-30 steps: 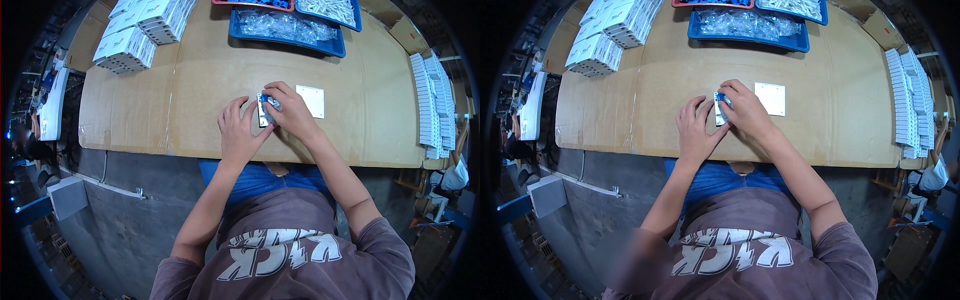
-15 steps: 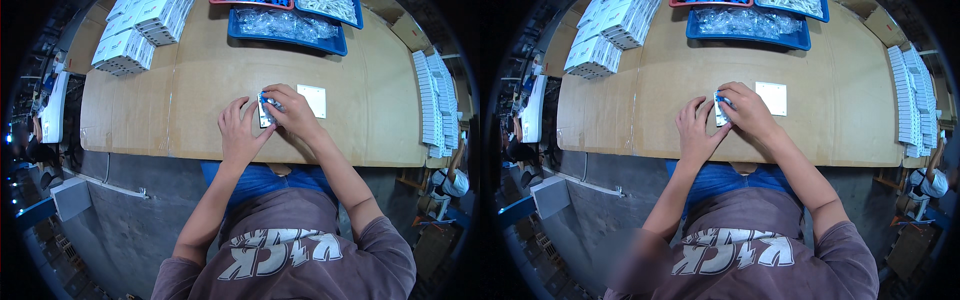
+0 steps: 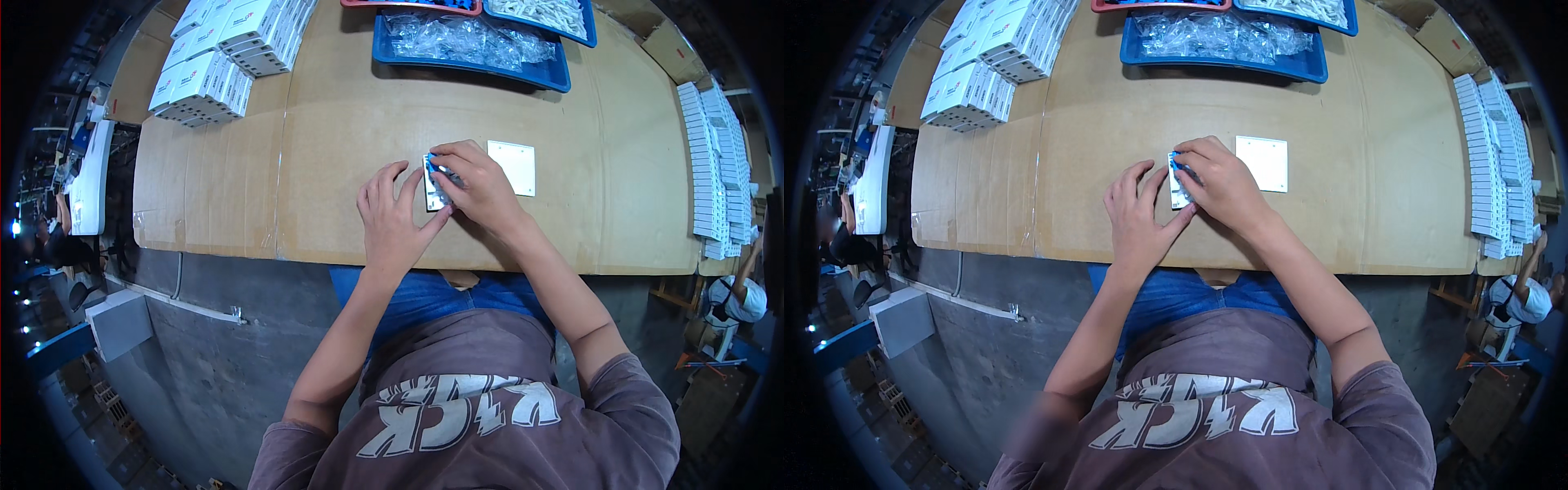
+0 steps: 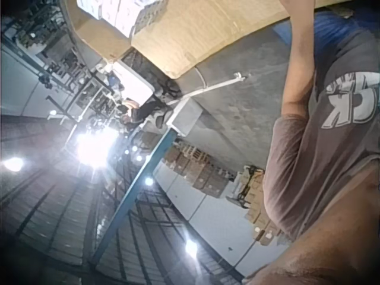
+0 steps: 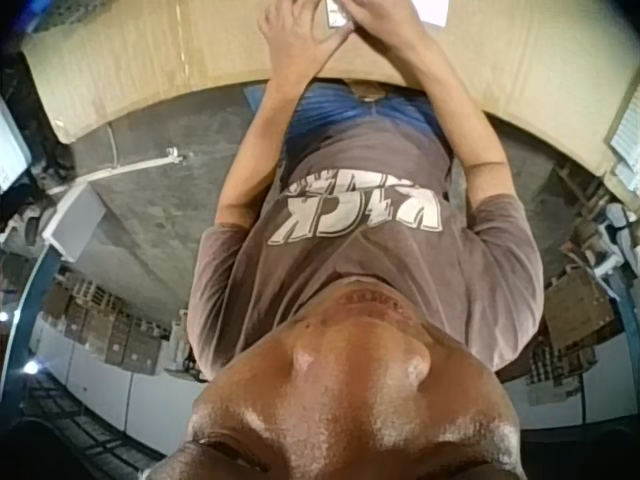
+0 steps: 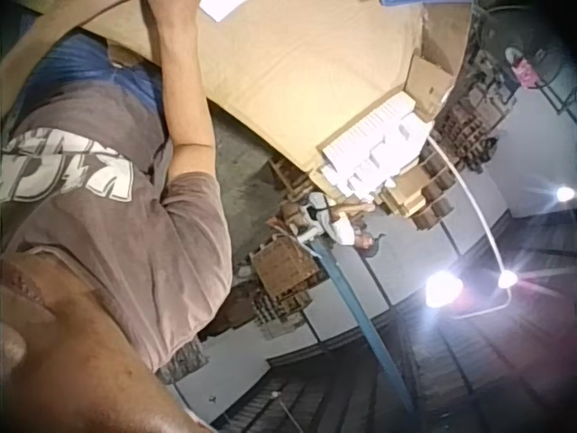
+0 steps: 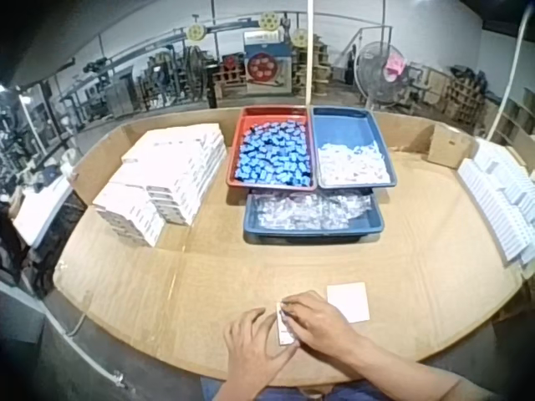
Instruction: Assembling and packing electronic components into white boxes.
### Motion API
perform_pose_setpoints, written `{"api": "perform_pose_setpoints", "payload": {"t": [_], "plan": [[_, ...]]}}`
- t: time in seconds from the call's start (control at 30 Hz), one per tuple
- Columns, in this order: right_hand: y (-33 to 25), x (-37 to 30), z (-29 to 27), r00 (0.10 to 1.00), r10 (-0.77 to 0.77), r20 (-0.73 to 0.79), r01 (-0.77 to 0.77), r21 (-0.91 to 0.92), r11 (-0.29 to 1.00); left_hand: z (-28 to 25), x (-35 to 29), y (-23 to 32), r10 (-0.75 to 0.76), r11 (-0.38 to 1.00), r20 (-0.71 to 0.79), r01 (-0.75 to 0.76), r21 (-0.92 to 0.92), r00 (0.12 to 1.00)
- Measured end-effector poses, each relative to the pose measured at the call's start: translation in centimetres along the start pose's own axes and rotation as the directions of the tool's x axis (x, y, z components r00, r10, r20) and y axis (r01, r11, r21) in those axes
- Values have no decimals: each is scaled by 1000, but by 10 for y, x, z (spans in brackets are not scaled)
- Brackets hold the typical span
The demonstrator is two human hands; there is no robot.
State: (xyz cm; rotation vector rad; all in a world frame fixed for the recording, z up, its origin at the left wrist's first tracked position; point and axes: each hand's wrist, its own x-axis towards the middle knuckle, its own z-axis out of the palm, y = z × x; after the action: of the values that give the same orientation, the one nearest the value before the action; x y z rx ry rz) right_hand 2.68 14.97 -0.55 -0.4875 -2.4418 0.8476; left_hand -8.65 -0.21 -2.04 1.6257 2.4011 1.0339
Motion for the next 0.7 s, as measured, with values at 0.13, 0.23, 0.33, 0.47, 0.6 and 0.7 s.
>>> {"api": "perform_pose_setpoints", "payload": {"t": [0.13,0.23,0.33,0.47,0.6,0.7], "plan": [[-19,-7,-4,998,-32,56,50,-351,935,-1,-4,-1,11,1000,25,-12,9,1000],[-19,-11,-11,994,-32,105,64,-319,946,0,-3,-1,33,999,30,-34,37,999],[6,-20,-37,997,44,58,-34,-170,985,5,-4,-3,-53,998,-90,51,-20,995],[30,-44,-95,970,220,102,-210,-103,972,2,-9,-6,-97,994,-130,88,-69,987],[33,-63,-113,906,367,209,-375,-4,927,-4,-1,5,-16,999,-32,15,-30,999],[27,-68,-116,927,331,176,-317,-101,943,-2,1,6,-9,998,17,8,59,1000]]}}
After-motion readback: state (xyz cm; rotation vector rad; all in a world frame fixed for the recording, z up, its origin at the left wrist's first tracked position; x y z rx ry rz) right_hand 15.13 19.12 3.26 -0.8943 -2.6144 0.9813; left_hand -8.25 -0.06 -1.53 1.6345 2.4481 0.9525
